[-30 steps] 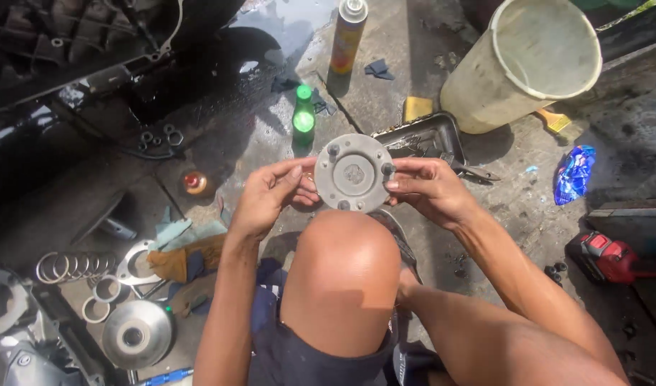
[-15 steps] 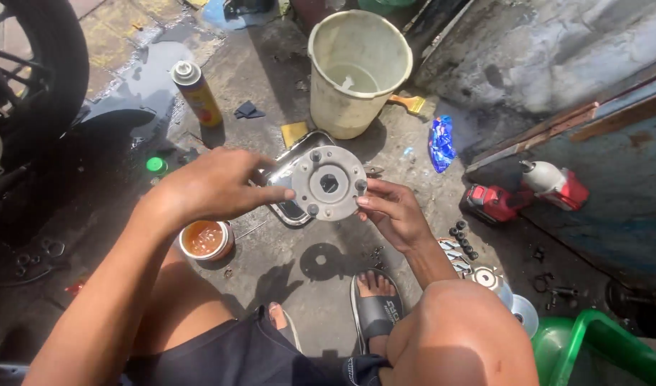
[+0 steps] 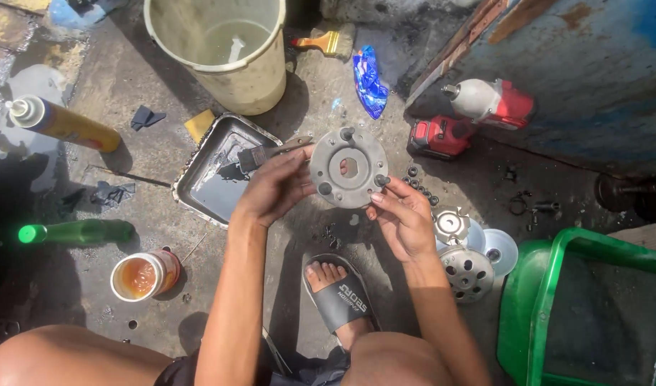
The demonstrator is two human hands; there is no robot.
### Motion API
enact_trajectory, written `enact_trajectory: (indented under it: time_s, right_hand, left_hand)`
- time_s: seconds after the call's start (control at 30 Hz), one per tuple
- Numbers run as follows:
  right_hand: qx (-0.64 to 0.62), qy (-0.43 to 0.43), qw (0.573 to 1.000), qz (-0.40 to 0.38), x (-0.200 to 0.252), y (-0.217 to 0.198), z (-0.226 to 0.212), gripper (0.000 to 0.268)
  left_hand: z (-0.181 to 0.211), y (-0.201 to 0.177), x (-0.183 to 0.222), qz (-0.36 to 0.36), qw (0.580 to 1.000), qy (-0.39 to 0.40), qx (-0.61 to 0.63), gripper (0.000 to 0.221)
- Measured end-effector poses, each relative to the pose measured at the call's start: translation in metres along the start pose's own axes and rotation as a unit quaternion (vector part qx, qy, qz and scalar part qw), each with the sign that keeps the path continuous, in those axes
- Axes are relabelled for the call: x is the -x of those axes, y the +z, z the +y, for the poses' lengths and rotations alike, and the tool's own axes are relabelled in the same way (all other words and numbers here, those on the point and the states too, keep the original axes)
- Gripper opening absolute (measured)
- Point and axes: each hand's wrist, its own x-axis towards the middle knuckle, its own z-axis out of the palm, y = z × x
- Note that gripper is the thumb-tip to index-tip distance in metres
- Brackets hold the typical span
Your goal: Cleaning and inspecting motorcycle clutch shoes and related components before assembly.
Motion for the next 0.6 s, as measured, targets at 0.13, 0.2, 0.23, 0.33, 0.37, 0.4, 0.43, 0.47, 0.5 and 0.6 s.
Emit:
enact_trajectory:
  time_s: [0.13,0.2,0.23,0.33,0.37,0.4,0.43,0.47,0.5,0.6]
  right_hand:
    - [0.004,0.015,0.999,0.047,0.013,-0.039,0.005,0.038]
    - [0.035,-0.008,0.998,0.057,0.011,-0.06,0.016,0.039]
    - [0.031,-0.004,0.998,0.063,0.019,-0.064,0.015,0.039]
    - [0.083,-0.007,0.993,0.09,0.02,-0.081,-0.011,0.032]
    - [0.112,-0.019,0.988,0.107,0.021,-0.089,-0.024,0.031]
    - [0.14,-0.028,0.982,0.128,0.025,-0.097,-0.036,0.03]
    - [0.14,-0.025,0.981,0.135,0.03,-0.114,-0.05,0.03]
    - [0.154,-0.057,0.97,0.178,0.031,-0.131,-0.064,0.029]
    - [0.168,-0.089,0.957,0.221,0.032,-0.147,-0.079,0.029]
    - [0.156,-0.138,0.924,0.32,0.039,-0.171,-0.12,0.024]
  left_hand:
    - [-0.083,0.028,-0.029,0.044,0.991,-0.062,0.113,0.083]
    - [-0.134,0.007,-0.057,0.027,0.956,-0.083,0.281,0.075]
    - [-0.141,0.016,-0.052,0.032,0.955,-0.089,0.28,0.075]
    - [-0.142,0.049,-0.059,0.054,0.928,-0.1,0.354,0.068]
    - [-0.134,0.061,-0.059,0.059,0.923,-0.11,0.365,0.065]
    - [-0.128,0.073,-0.056,0.066,0.916,-0.122,0.377,0.061]
    - [-0.134,0.068,-0.058,0.069,0.914,-0.129,0.378,0.061]
    - [-0.137,0.064,-0.064,0.078,0.916,-0.121,0.375,0.059]
    - [-0.141,0.059,-0.07,0.087,0.917,-0.114,0.372,0.057]
    - [-0.136,0.075,-0.062,-0.056,0.906,-0.047,0.418,0.057]
